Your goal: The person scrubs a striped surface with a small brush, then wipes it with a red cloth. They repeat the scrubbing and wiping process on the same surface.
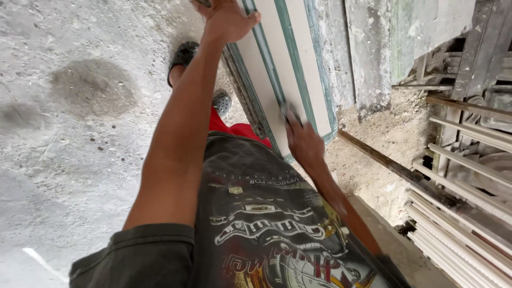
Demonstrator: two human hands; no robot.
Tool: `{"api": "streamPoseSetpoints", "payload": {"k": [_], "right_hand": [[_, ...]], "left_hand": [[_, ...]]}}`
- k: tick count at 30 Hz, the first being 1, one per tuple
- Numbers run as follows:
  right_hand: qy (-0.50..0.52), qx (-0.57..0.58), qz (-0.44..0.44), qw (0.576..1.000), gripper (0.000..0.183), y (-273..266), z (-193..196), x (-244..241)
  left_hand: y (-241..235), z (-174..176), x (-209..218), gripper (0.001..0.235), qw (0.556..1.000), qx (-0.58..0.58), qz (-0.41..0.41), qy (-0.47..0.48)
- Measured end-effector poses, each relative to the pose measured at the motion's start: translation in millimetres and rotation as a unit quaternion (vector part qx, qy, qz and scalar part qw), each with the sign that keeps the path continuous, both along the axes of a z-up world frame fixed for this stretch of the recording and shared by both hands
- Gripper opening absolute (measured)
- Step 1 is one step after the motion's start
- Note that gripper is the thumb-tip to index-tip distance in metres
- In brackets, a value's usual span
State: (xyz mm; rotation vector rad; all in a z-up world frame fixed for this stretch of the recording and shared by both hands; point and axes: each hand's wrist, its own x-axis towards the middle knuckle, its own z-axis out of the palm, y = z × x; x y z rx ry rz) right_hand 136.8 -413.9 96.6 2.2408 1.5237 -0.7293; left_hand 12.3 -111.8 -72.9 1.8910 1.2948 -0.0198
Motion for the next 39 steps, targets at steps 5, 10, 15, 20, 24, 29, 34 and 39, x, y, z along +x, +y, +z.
{"api": "streamPoseSetpoints", "payload": {"k": [5,10,15,20,24,29,34,39], "right_hand": [[0.006,-0.012,-0.033,0.999,0.047,-27.4,-15.1,-1.7],[-0.005,0.039,-0.013,0.999,0.047,31.3,-14.3,-10.6],[-0.026,-0.016,-0.023,0.999,0.044,-20.1,-1.6,-11.6],[0.024,-0.006,-0.03,0.999,0.045,93.0,-5.0,-15.2],[0.034,0.027,0.011,0.999,0.049,128.1,12.4,-17.9],[0.004,-0.079,-0.048,0.996,0.048,75.2,11.2,-19.8],[0.005,0.051,0.019,0.998,0.046,167.0,2.7,-29.2],[0.016,-0.032,-0.005,0.999,0.052,133.0,12.5,-26.1]], "left_hand": [[-5.1,-23.7,5.4,0.078,0.999,0.024,0.006,-0.029],[-3.9,-31.2,2.6,0.072,0.999,-0.004,-0.006,-0.051],[2.6,-9.9,1.2,0.082,0.999,0.001,-0.05,0.005],[2.9,-32.9,4.7,0.077,0.998,0.047,-0.046,-0.021],[7.2,-21.0,-2.7,0.103,0.999,0.019,-0.042,-0.013],[9.8,12.4,-1.9,0.103,0.999,-0.017,-0.03,0.02],[1.3,-5.5,6.2,0.093,0.999,0.02,0.031,-0.036],[6.7,22.2,-2.0,0.089,0.994,-0.083,0.053,-0.053]]}}
